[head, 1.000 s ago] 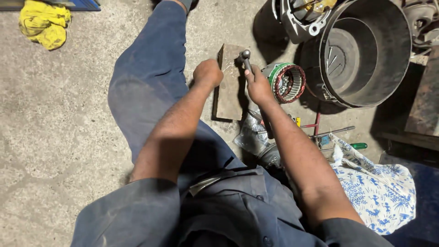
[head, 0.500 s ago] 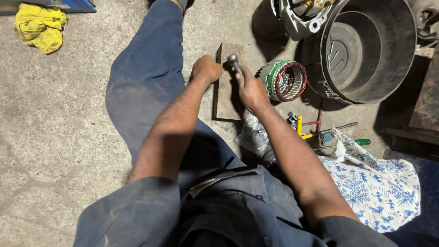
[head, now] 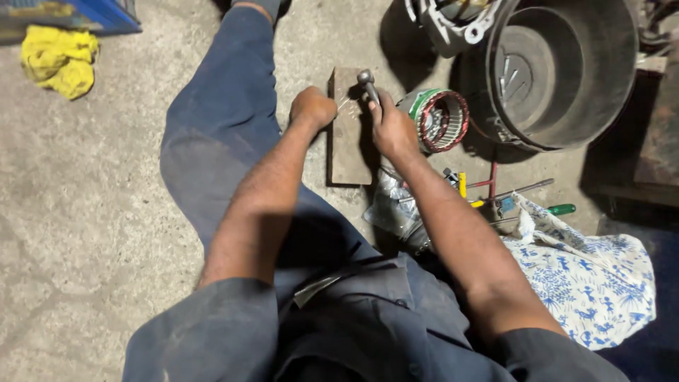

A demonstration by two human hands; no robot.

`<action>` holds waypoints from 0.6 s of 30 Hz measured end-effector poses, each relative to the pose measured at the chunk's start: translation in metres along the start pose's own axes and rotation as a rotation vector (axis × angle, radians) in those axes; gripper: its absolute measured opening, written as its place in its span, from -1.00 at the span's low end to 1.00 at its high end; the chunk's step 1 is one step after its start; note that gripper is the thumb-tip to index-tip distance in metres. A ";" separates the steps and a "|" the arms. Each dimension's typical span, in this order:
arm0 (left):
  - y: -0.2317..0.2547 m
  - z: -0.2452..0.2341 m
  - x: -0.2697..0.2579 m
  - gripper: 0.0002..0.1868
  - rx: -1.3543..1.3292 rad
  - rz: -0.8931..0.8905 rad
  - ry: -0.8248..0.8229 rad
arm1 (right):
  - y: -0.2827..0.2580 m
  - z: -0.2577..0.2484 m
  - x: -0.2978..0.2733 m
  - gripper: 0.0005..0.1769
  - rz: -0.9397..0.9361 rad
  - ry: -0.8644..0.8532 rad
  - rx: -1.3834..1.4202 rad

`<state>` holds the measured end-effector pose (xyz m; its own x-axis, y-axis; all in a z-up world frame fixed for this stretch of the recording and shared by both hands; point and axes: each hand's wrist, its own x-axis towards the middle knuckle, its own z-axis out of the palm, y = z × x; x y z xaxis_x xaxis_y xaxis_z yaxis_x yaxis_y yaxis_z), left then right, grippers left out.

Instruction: Manually repairing or assembling an alternator component using a hammer and other hand tools.

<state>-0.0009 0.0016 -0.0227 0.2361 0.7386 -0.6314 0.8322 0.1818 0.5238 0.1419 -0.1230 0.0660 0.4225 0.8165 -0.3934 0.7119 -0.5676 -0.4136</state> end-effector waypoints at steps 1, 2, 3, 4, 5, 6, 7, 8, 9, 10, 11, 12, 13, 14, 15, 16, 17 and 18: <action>0.005 0.001 0.004 -0.64 0.001 0.015 0.001 | 0.009 0.000 0.008 -0.54 0.003 0.015 0.000; 0.006 0.000 0.007 -0.64 0.008 0.006 0.008 | 0.014 0.002 0.017 -0.54 -0.050 0.030 -0.013; 0.006 -0.001 0.010 -0.64 0.015 -0.002 0.014 | 0.020 0.006 0.025 -0.55 -0.104 0.044 -0.027; -0.002 0.004 0.007 -0.64 0.020 -0.007 0.010 | 0.011 0.002 0.015 -0.55 -0.099 0.038 -0.023; -0.009 0.009 0.004 -0.64 0.028 -0.017 0.002 | 0.003 -0.002 0.004 -0.54 -0.068 -0.002 -0.006; -0.009 0.010 0.008 -0.64 0.033 -0.013 0.004 | -0.007 -0.012 0.002 -0.54 -0.042 -0.025 0.008; -0.002 0.006 0.007 -0.64 0.033 -0.004 0.008 | -0.003 -0.012 0.007 -0.54 -0.043 -0.016 0.008; 0.001 0.003 0.006 -0.64 0.032 -0.015 0.006 | 0.001 -0.011 0.011 -0.54 -0.034 -0.022 0.045; 0.005 -0.001 0.004 -0.63 0.031 -0.027 0.004 | 0.004 -0.009 0.015 -0.53 -0.025 -0.028 0.081; 0.000 0.000 0.001 -0.63 0.037 -0.027 0.003 | -0.002 -0.012 0.010 -0.53 -0.023 -0.029 0.087; -0.004 0.002 -0.001 -0.63 0.047 -0.038 -0.005 | -0.009 -0.016 0.006 -0.53 -0.024 -0.045 0.090; -0.002 0.001 0.001 -0.63 0.058 -0.036 -0.010 | -0.015 -0.023 0.005 -0.52 -0.025 -0.049 0.094; -0.002 0.002 0.005 -0.63 0.065 -0.025 -0.008 | -0.006 -0.016 0.014 -0.52 -0.023 -0.038 0.100; -0.003 0.004 0.008 -0.64 0.061 -0.022 0.011 | 0.003 -0.009 0.023 -0.52 -0.040 -0.014 0.094; -0.004 0.007 0.012 -0.64 0.057 -0.018 0.030 | 0.012 -0.002 0.031 -0.52 -0.058 0.010 0.089; -0.013 0.013 0.011 -0.64 0.065 -0.016 0.025 | 0.017 0.000 0.026 -0.52 -0.051 0.010 0.094; -0.022 0.019 0.009 -0.66 0.066 -0.016 0.027 | 0.021 0.002 0.021 -0.51 -0.072 0.039 0.122; -0.023 0.021 0.014 -0.67 0.068 -0.002 0.039 | 0.023 0.000 0.023 -0.51 -0.100 0.083 0.151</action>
<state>-0.0066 -0.0058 -0.0556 0.2155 0.7631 -0.6093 0.8651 0.1402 0.4816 0.1680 -0.1174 0.0477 0.4033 0.8720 -0.2773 0.6630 -0.4874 -0.5682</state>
